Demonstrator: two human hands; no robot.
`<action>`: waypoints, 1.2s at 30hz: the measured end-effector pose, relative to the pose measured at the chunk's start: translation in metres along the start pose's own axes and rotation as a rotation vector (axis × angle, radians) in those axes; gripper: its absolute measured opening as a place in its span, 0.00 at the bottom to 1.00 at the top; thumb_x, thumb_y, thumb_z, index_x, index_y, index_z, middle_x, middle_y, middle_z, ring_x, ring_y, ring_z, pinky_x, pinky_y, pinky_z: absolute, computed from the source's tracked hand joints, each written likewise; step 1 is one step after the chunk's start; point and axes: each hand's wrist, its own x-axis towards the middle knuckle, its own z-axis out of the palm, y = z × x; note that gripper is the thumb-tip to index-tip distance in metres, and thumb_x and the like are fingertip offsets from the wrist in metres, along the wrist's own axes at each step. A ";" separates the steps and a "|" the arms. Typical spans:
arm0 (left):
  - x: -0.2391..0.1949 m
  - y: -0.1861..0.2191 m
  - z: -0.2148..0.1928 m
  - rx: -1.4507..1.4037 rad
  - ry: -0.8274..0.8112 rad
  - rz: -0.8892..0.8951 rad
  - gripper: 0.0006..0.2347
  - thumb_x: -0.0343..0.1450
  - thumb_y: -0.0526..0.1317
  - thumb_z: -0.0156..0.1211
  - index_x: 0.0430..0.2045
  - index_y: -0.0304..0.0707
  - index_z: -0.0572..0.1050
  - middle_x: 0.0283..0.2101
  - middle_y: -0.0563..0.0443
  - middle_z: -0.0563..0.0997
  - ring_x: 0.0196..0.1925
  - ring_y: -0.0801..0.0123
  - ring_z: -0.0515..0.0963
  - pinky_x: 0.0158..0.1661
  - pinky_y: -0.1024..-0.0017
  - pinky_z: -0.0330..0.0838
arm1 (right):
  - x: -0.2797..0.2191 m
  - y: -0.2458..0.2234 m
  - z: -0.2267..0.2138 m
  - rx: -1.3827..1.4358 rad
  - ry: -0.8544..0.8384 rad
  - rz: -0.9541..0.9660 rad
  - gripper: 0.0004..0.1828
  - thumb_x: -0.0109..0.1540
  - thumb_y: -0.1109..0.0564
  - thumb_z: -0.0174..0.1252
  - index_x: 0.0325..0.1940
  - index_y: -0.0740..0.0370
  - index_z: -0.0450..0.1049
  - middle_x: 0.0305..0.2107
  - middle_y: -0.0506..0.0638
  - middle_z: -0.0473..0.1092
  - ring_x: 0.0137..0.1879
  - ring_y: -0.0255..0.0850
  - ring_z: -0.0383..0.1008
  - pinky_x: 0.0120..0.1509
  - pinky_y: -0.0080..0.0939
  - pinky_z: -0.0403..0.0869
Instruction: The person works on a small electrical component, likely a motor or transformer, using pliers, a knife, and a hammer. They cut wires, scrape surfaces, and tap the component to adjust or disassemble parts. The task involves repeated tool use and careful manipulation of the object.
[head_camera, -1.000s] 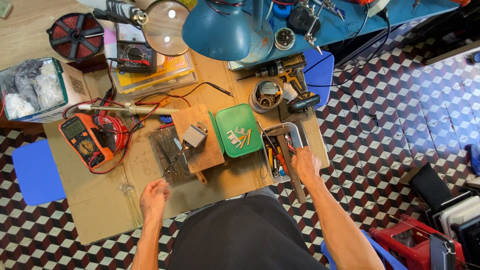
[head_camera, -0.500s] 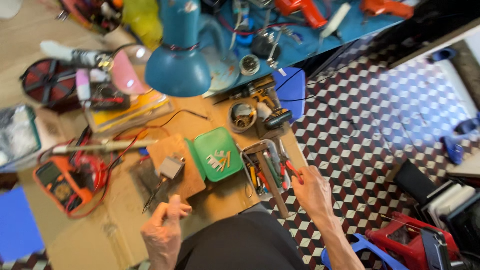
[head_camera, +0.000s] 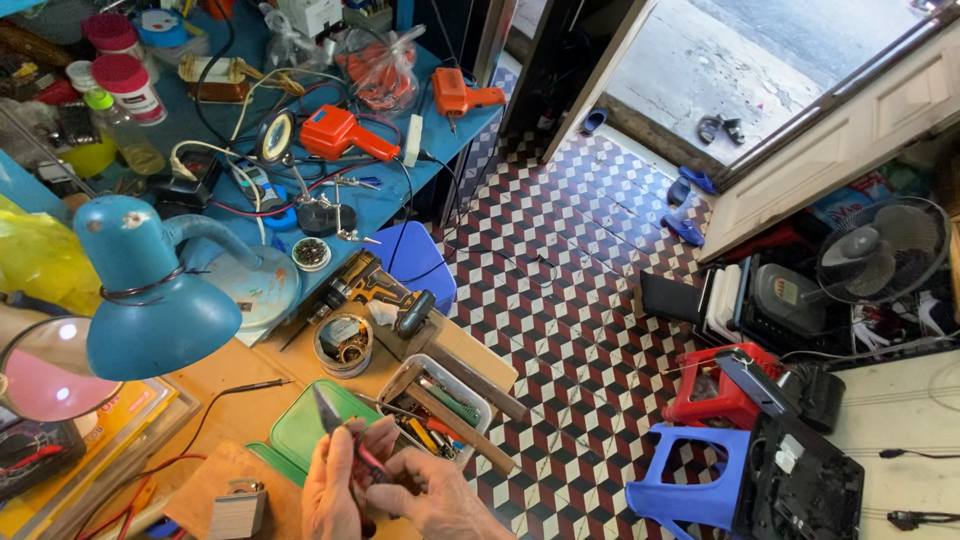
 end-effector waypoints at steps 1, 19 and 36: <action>-0.005 0.003 -0.008 -0.008 0.052 -0.055 0.17 0.76 0.44 0.45 0.51 0.27 0.66 0.48 0.32 0.82 0.49 0.57 0.84 0.50 0.60 0.78 | -0.002 0.002 0.003 0.076 -0.047 0.059 0.14 0.64 0.55 0.62 0.51 0.63 0.72 0.42 0.47 0.74 0.48 0.29 0.74 0.53 0.27 0.73; -0.108 0.073 -0.074 0.878 0.378 0.621 0.13 0.75 0.44 0.61 0.49 0.36 0.76 0.45 0.44 0.83 0.46 0.59 0.82 0.46 0.64 0.77 | 0.026 -0.020 0.068 -0.535 -0.284 0.402 0.18 0.63 0.44 0.55 0.45 0.57 0.82 0.22 0.45 0.67 0.26 0.32 0.62 0.29 0.32 0.61; -0.022 0.070 -0.137 1.270 0.571 0.663 0.23 0.62 0.40 0.74 0.50 0.38 0.74 0.47 0.45 0.82 0.53 0.56 0.80 0.53 0.59 0.69 | 0.115 -0.011 0.081 -0.412 -0.413 0.532 0.17 0.64 0.48 0.54 0.45 0.65 0.77 0.31 0.53 0.80 0.37 0.37 0.79 0.41 0.37 0.75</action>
